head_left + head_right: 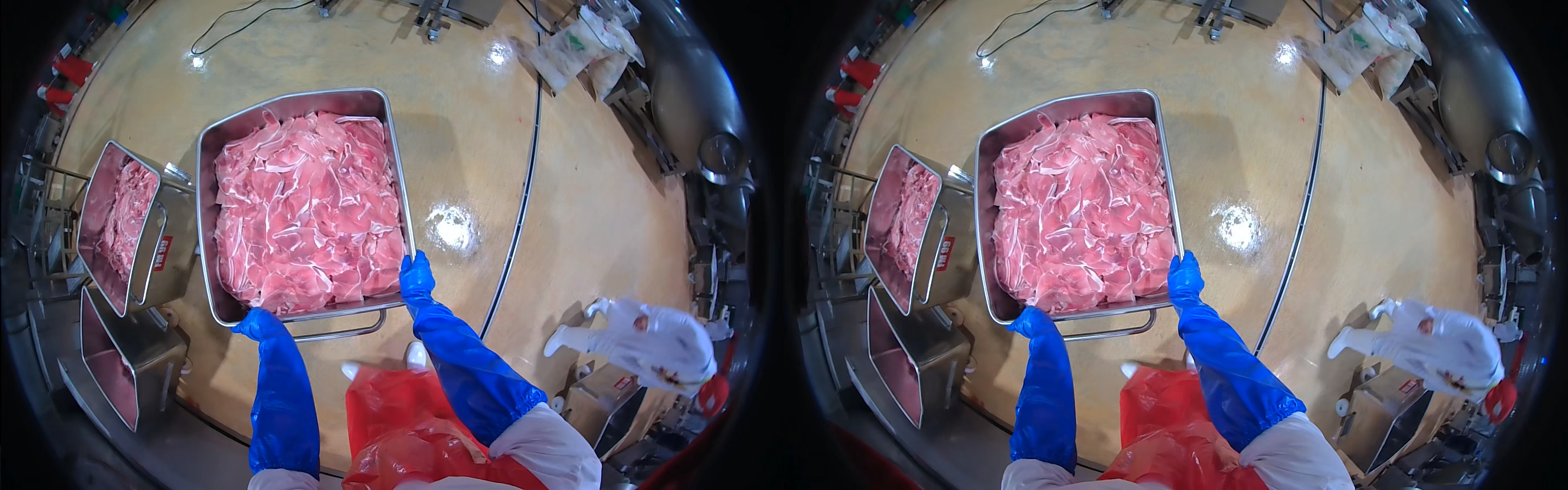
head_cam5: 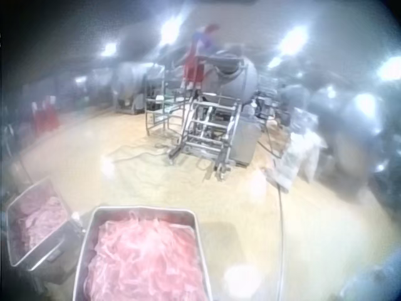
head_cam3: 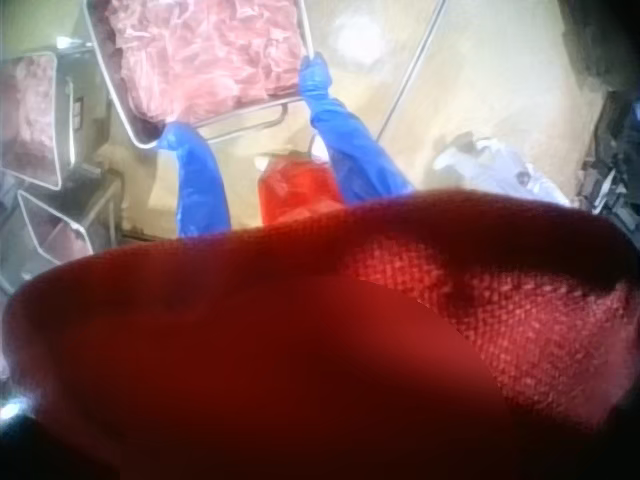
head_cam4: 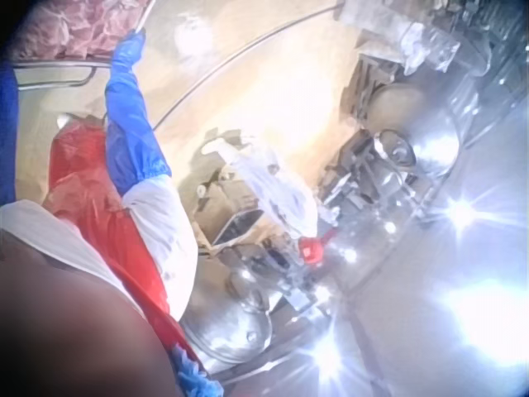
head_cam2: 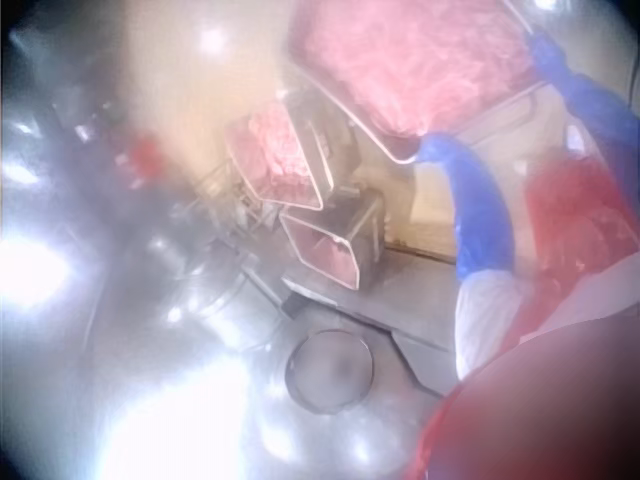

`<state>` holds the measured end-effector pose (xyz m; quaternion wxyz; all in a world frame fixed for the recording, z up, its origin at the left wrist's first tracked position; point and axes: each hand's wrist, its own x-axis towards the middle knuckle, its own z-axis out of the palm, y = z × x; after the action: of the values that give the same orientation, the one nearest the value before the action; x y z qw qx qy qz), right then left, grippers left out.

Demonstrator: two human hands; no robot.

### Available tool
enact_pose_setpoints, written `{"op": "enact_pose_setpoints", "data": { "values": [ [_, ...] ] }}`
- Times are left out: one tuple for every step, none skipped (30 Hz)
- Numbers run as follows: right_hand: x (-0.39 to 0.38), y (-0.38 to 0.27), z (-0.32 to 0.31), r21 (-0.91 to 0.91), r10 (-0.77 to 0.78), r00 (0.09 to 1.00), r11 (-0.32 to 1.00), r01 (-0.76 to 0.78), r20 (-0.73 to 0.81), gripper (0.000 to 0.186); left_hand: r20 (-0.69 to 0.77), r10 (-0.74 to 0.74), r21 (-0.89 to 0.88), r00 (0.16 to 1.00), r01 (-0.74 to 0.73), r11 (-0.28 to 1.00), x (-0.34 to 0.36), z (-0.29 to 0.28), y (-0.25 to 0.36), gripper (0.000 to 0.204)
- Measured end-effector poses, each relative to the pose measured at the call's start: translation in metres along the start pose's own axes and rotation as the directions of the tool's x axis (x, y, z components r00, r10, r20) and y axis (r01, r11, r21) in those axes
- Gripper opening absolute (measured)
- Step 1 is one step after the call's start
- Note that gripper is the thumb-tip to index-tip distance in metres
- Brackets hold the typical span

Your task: The person operates a control panel to lift and lower a metal bin containing raw meat using a mechanical arm. They move the bin to a processing machine and continue operating the controls to position it.

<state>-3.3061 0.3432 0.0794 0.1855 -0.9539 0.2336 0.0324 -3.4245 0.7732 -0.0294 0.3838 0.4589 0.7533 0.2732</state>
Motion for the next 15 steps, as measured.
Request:
{"op": "enact_pose_setpoints", "data": {
  "values": [
    [-0.001,-0.001,-0.001,-0.002,-0.008,1.0,1.0,0.008,0.002,0.044,-0.008,-0.003,-0.036,1.0,0.002,0.999,0.002,0.001,-0.001,0.04],
    [-0.001,-0.001,0.001,-0.005,-0.044,0.999,0.999,0.044,0.016,0.045,-0.035,-0.018,-0.082,0.999,0.015,0.997,0.01,-0.006,-0.008,0.04],
    [0.002,-0.004,0.002,0.0,-0.082,0.997,0.997,0.082,-0.006,0.045,-0.044,-0.027,-0.119,0.999,0.021,0.993,0.016,-0.005,-0.014,0.041],
    [0.01,-0.001,0.015,0.015,-0.097,0.994,0.995,0.098,-0.044,0.046,-0.045,-0.035,-0.144,0.998,0.028,0.989,0.016,-0.007,-0.022,0.042],
    [0.014,0.001,0.026,0.032,-0.113,0.99,0.993,0.116,-0.083,0.047,-0.04,-0.039,-0.179,0.998,0.031,0.983,0.016,0.004,-0.024,0.043],
    [0.009,0.007,0.027,0.023,-0.076,0.994,0.997,0.078,-0.076,0.047,-0.014,-0.035,-0.194,0.999,0.032,0.981,0.014,0.012,-0.023,0.044],
    [0.001,0.015,0.026,0.014,-0.038,0.997,0.999,0.039,-0.069,0.047,0.009,-0.034,-0.209,0.999,0.035,0.977,0.01,0.019,-0.023,0.045],
    [-0.006,0.015,0.027,0.0,-0.056,0.998,0.998,0.056,-0.031,0.047,-0.015,-0.059,-0.241,0.998,0.053,0.969,0.02,0.005,-0.032,0.045],
    [-0.006,0.014,0.028,0.017,-0.081,0.997,0.997,0.081,0.008,0.049,-0.036,-0.081,-0.278,0.996,0.068,0.958,0.026,-0.006,-0.043,0.046],
    [0.003,0.016,0.035,0.027,-0.068,0.998,0.997,0.068,-0.019,0.049,0.003,-0.06,-0.309,0.998,0.058,0.949,0.022,0.019,-0.029,0.047],
    [0.007,0.02,0.04,0.038,-0.053,0.998,0.998,0.054,-0.046,0.05,0.032,-0.08,-0.338,0.996,0.086,0.937,0.017,0.017,-0.029,0.048],
    [0.003,0.023,0.045,0.034,-0.053,0.997,0.998,0.055,-0.051,0.05,0.045,-0.099,-0.37,0.994,0.109,0.923,0.02,0.011,-0.034,0.049],
    [-0.014,0.021,0.037,0.041,-0.022,1.0,0.999,0.022,-0.008,0.05,0.049,-0.125,-0.415,0.991,0.134,0.9,0.028,0.004,-0.04,0.05],
    [-0.018,0.026,0.039,0.072,-0.021,1.0,0.997,0.02,0.009,0.051,0.062,-0.179,-0.499,0.982,0.186,0.847,0.033,0.006,-0.041,0.051],
    [-0.024,0.033,0.04,0.101,-0.015,1.0,0.995,0.013,0.026,0.051,0.069,-0.252,-0.623,0.965,0.239,0.745,0.038,0.004,-0.043,0.054]
  ]
}}
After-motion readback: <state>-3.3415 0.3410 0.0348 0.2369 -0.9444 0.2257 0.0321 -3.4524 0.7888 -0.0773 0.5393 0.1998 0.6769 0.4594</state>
